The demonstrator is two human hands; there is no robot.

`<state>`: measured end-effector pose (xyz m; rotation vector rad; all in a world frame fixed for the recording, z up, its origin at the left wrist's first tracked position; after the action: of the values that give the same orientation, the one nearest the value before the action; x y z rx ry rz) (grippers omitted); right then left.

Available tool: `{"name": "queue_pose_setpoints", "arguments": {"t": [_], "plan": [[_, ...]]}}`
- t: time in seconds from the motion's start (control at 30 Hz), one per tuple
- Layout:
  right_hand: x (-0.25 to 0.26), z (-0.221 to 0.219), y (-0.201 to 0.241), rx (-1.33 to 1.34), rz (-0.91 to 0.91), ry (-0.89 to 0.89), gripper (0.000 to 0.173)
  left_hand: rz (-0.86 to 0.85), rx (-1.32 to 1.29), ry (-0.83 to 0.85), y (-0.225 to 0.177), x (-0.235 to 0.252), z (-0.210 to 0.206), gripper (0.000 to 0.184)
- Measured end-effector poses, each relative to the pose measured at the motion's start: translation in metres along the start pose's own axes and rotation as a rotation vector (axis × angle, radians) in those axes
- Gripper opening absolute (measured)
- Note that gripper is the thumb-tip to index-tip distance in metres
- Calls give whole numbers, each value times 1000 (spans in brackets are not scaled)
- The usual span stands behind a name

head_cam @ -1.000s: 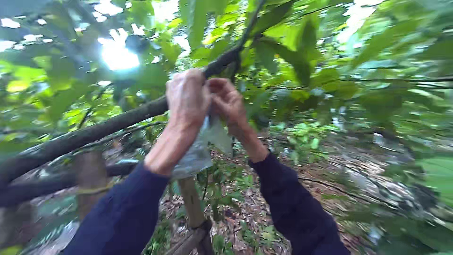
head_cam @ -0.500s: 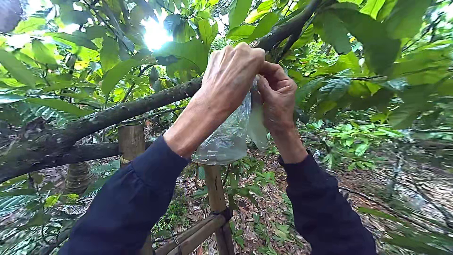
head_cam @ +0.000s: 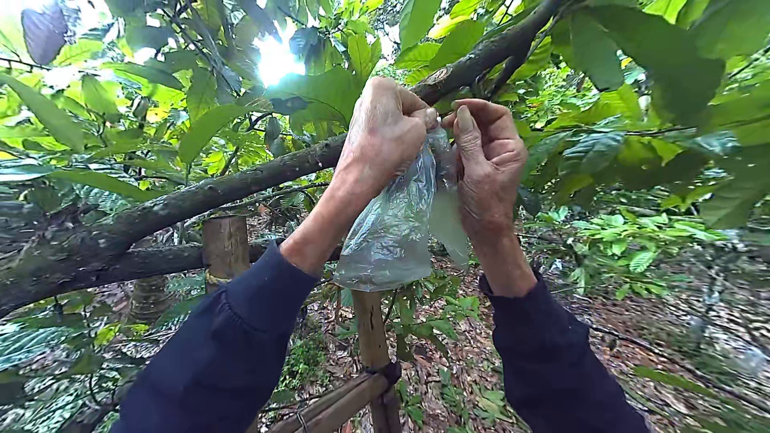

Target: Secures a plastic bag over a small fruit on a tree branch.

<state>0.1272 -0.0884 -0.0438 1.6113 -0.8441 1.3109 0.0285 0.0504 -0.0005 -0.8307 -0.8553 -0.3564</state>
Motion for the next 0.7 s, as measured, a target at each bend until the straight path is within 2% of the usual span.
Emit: {"name": "queue_pose_setpoints", "arguments": {"t": [0.17, 0.4, 0.53, 0.7], "plan": [[11, -4, -3, 34, 8, 24, 24, 7, -44, 2, -2, -4, 0, 19], [-3, -2, 13, 25, 26, 90, 17, 30, -55, -29, -4, -9, 3, 15], [12, -2, 5, -31, 16, 92, 17, -67, 196, -143, -6, -8, 4, 18], [43, 2, -11, -40, 70, 21, 14, -327, 614, -330, 5, 10, -3, 18]]}}
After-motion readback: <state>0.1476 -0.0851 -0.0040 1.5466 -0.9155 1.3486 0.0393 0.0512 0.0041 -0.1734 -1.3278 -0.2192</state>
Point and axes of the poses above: each hand's wrist, its own x-axis towards the middle knuckle, its own z-axis out of the back of the hand, y = z × x, the point moved 5 cm from there along x, towards the middle knuckle, and after that the axes turned 6 degrees about x, right-handed, at the moved point
